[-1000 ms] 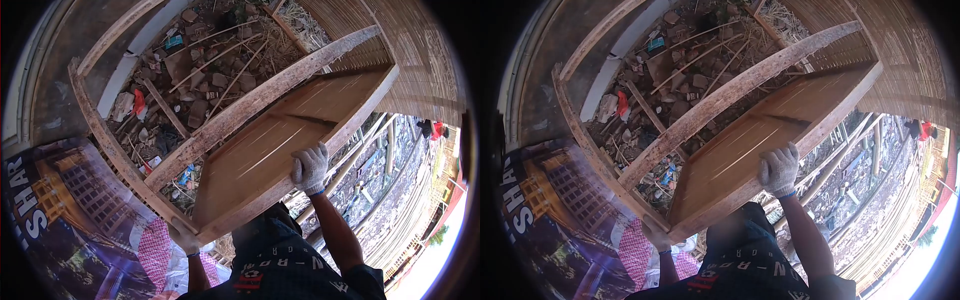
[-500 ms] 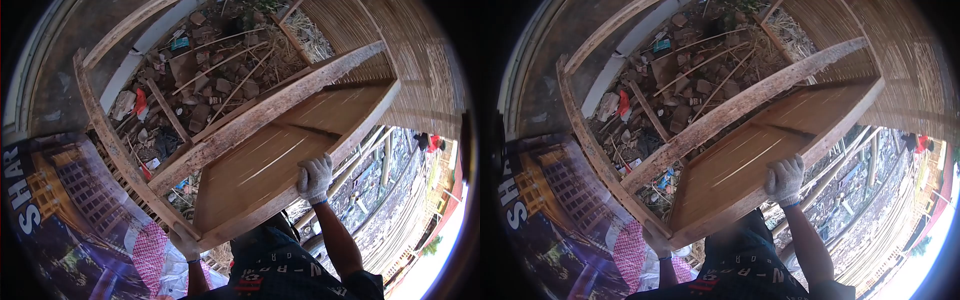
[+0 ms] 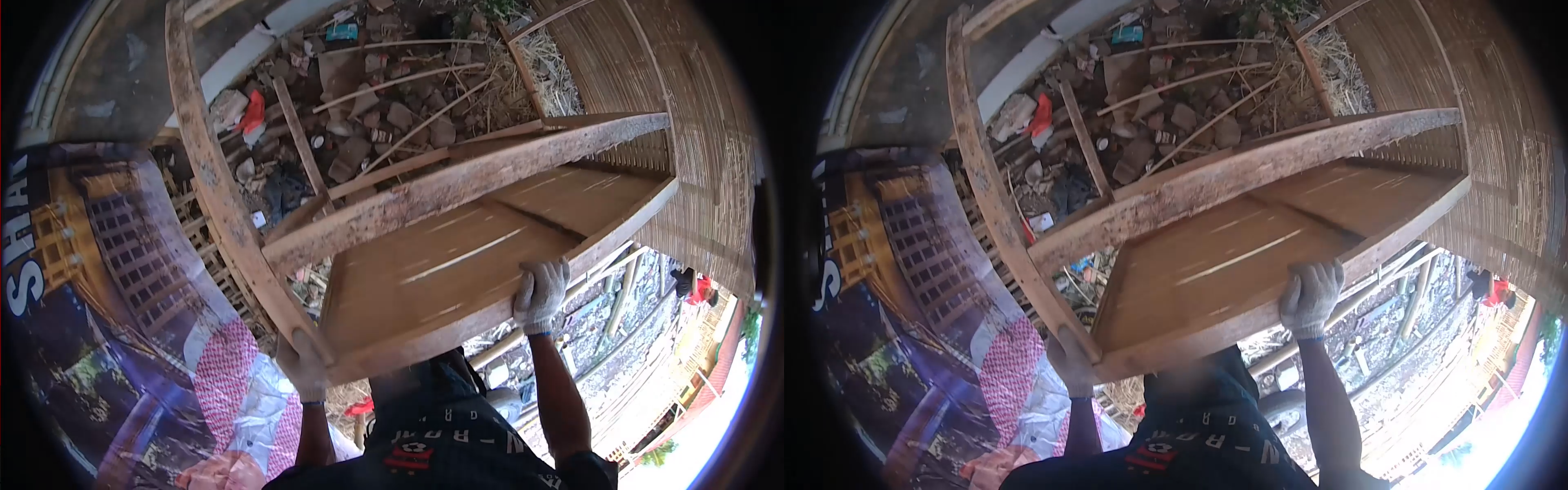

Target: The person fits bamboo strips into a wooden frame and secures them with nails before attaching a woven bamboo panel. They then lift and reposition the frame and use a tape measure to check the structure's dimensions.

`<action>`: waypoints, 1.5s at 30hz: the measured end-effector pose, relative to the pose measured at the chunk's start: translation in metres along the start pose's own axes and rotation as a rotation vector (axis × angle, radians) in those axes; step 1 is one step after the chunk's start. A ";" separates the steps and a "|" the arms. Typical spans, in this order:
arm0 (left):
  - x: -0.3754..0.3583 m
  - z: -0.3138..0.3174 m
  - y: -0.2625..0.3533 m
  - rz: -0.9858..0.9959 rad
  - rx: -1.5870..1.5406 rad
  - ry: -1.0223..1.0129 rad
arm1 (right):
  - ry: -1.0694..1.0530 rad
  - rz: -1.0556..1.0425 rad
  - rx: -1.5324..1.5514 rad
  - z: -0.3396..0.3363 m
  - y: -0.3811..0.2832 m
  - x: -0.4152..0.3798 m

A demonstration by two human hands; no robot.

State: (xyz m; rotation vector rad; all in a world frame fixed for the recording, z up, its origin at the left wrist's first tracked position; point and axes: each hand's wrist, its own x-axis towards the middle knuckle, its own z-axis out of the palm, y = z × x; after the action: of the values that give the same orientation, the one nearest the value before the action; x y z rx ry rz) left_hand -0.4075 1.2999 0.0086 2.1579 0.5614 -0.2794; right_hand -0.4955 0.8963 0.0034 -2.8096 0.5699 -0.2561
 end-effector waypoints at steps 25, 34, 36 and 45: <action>0.005 0.003 -0.004 -0.079 -0.022 -0.123 | 0.241 0.078 0.019 0.018 0.010 -0.009; 0.012 0.004 -0.012 -0.038 0.032 -0.079 | 0.444 0.555 0.631 -0.006 0.017 -0.100; 0.028 0.000 -0.025 0.029 0.039 -0.109 | 0.429 0.655 0.601 0.008 0.035 -0.171; 0.052 0.002 -0.039 0.094 0.046 -0.078 | -0.576 1.406 0.427 0.068 0.013 -0.660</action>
State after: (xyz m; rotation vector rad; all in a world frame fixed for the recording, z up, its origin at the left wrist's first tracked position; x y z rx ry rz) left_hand -0.3807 1.3341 -0.0401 2.2002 0.4113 -0.3266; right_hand -1.0837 1.1658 -0.1438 -1.4143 1.7818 0.5955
